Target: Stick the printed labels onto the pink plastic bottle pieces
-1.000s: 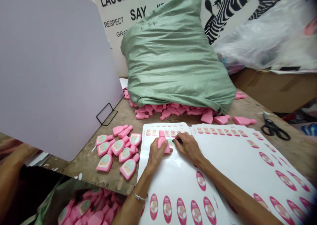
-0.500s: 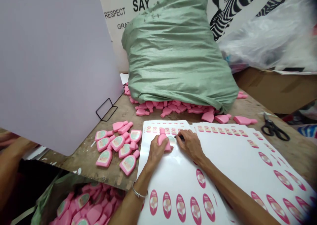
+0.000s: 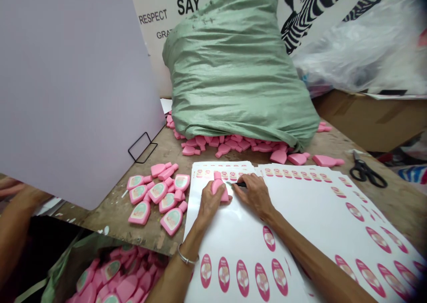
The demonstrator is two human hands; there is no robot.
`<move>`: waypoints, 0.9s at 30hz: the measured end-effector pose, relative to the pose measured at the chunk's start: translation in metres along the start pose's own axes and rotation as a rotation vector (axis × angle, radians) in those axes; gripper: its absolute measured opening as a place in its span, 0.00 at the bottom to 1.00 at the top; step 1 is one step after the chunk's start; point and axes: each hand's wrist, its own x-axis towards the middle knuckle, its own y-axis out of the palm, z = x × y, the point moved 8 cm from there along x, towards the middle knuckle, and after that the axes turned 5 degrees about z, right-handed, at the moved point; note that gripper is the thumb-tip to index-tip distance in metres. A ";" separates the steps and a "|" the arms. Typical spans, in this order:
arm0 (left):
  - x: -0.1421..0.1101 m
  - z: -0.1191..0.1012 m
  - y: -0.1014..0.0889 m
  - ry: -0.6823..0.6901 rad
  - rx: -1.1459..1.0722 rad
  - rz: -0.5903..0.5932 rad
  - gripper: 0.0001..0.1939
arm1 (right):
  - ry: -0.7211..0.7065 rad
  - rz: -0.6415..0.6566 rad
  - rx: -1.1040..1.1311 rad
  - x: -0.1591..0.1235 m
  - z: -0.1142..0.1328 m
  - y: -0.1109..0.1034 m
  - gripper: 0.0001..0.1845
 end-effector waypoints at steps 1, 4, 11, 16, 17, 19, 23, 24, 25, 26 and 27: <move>-0.001 -0.001 0.000 0.002 -0.007 -0.003 0.23 | -0.012 -0.015 0.016 -0.001 0.001 -0.001 0.08; -0.003 -0.003 0.001 0.011 -0.034 -0.005 0.23 | 0.041 -0.069 0.153 -0.004 -0.005 -0.004 0.10; -0.003 -0.008 0.002 0.005 -0.169 0.002 0.25 | 0.343 -0.125 0.508 -0.008 -0.021 -0.019 0.16; -0.017 -0.022 0.004 -0.002 -0.287 0.040 0.28 | 0.375 0.007 0.701 -0.009 0.000 -0.026 0.18; -0.021 -0.024 0.006 -0.010 -0.313 0.056 0.28 | 0.366 0.036 0.730 -0.010 0.006 -0.026 0.19; -0.028 -0.027 0.010 -0.028 -0.354 0.084 0.28 | 0.345 0.066 0.781 -0.012 0.016 -0.025 0.19; -0.037 -0.030 0.015 -0.043 -0.366 0.107 0.30 | 0.324 0.091 0.804 -0.013 0.029 -0.026 0.18; -0.038 -0.030 0.015 -0.041 -0.369 0.115 0.30 | 0.323 0.098 0.800 -0.014 0.030 -0.027 0.18; -0.039 -0.031 0.016 -0.038 -0.372 0.120 0.30 | 0.321 0.106 0.795 -0.014 0.032 -0.027 0.18; -0.039 -0.031 0.016 -0.034 -0.377 0.125 0.30 | 0.317 0.112 0.790 -0.014 0.033 -0.028 0.18; -0.039 -0.031 0.016 -0.028 -0.380 0.131 0.30 | 0.314 0.112 0.783 -0.014 0.034 -0.029 0.18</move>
